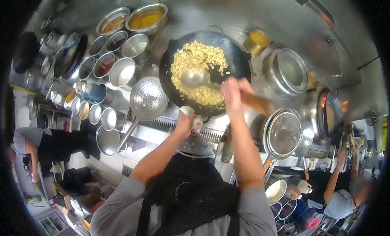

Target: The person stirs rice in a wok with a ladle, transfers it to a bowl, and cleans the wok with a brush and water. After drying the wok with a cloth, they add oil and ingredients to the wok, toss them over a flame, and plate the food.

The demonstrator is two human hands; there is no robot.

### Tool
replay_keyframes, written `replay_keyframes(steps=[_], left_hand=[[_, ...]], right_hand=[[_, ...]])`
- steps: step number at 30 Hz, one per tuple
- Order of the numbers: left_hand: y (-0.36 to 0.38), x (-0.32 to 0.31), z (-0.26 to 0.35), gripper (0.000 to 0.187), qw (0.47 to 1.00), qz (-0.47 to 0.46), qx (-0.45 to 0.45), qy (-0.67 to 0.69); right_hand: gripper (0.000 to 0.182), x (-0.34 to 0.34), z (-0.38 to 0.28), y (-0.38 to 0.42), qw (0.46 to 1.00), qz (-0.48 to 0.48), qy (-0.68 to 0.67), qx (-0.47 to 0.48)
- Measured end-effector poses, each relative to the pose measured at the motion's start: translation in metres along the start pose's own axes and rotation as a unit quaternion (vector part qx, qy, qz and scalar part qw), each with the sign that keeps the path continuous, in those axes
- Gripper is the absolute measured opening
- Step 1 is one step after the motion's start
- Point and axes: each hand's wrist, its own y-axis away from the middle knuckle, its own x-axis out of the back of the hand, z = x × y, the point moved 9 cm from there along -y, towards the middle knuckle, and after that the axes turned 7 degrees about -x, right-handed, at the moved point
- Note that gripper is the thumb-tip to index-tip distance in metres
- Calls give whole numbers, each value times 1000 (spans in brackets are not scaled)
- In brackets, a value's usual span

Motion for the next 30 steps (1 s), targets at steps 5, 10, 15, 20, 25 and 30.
replay_keyframes(steps=[5, 10, 15, 20, 25, 30], left_hand=[[93, 12, 8, 22, 991, 19, -112, -75], [90, -2, -4, 49, 984, -76, -68, -144], [45, 7, -48, 26, 994, -18, -46, -99], [143, -39, 27, 9, 997, -9, -57, 54], [78, -11, -35, 15, 990, -27, -130, 37], [94, -5, -22, 31, 988, 6, -152, 9]], right_hand=[[29, 31, -51, 15, 993, 115, 22, -6], [27, -3, -56, 86, 999, -16, 21, -31], [27, 18, -43, 29, 999, -9, 47, -25], [26, -39, -140, 101, 982, -166, 57, 68], [23, 4, -45, 78, 971, -4, 239, -24], [22, -62, -162, 38, 985, -106, 2, 133]])
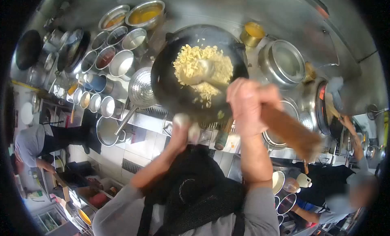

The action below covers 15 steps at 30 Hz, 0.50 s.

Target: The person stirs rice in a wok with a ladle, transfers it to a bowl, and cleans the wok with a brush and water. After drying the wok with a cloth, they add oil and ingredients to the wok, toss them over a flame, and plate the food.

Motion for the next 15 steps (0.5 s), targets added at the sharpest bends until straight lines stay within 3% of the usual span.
replay_keyframes(steps=[1, 3, 5, 7, 8, 9, 12, 15], left_hand=[[-37, 4, -16, 30, 998, 39, 30, -28], [-87, -29, -10, 24, 987, -16, 117, 109], [-86, -29, -6, 25, 994, 29, 95, 52], [-86, -29, -4, 26, 992, 37, 114, 33], [-89, -29, -3, 27, 991, 43, 125, 20], [-109, -24, -21, 29, 998, -32, 29, 44], [-108, -18, -22, 32, 996, 4, 77, 47], [-106, -16, -46, 32, 989, -28, 136, 47]], right_hand=[[24, -2, 3, -13, 999, -8, 13, -39], [30, 1, 41, -33, 994, 63, -3, -84], [28, 6, 101, -36, 989, 89, 15, -119], [26, 42, 184, 26, 932, 29, 317, -172], [27, 24, 153, 33, 929, -16, 347, -123], [28, 7, 126, 34, 923, -63, 372, -69], [23, 27, 151, 34, 959, -34, 260, -103], [18, 55, 154, 13, 955, 55, 171, -238]])
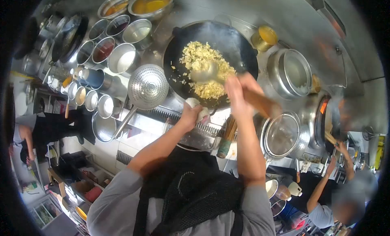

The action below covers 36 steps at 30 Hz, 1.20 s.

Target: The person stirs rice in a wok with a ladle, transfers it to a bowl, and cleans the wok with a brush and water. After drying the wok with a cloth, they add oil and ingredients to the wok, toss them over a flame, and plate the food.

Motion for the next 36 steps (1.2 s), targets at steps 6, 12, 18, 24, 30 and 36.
replay_keyframes(steps=[6, 12, 18, 24, 30, 36], left_hand=[[-4, -1, 4, 29, 998, -51, 45, -4], [-2, 8, 12, 42, 996, 18, 53, -75], [-6, 2, 29, 44, 995, -5, 45, -85], [-11, 6, 23, 37, 995, 15, 25, -96], [-28, 21, 6, 33, 998, 47, -9, -40], [-15, 0, 31, 28, 999, 35, 19, -15]], right_hand=[[33, 99, 90, 12, 964, 129, -212, -99], [29, 50, 6, -16, 974, 169, -90, 124], [27, 95, -39, -59, 952, 295, -15, 85], [31, 46, -14, -91, 976, 203, -78, 9], [33, 5, 15, -104, 978, 141, -128, 79], [21, -34, -40, -110, 987, 140, 79, 20]])
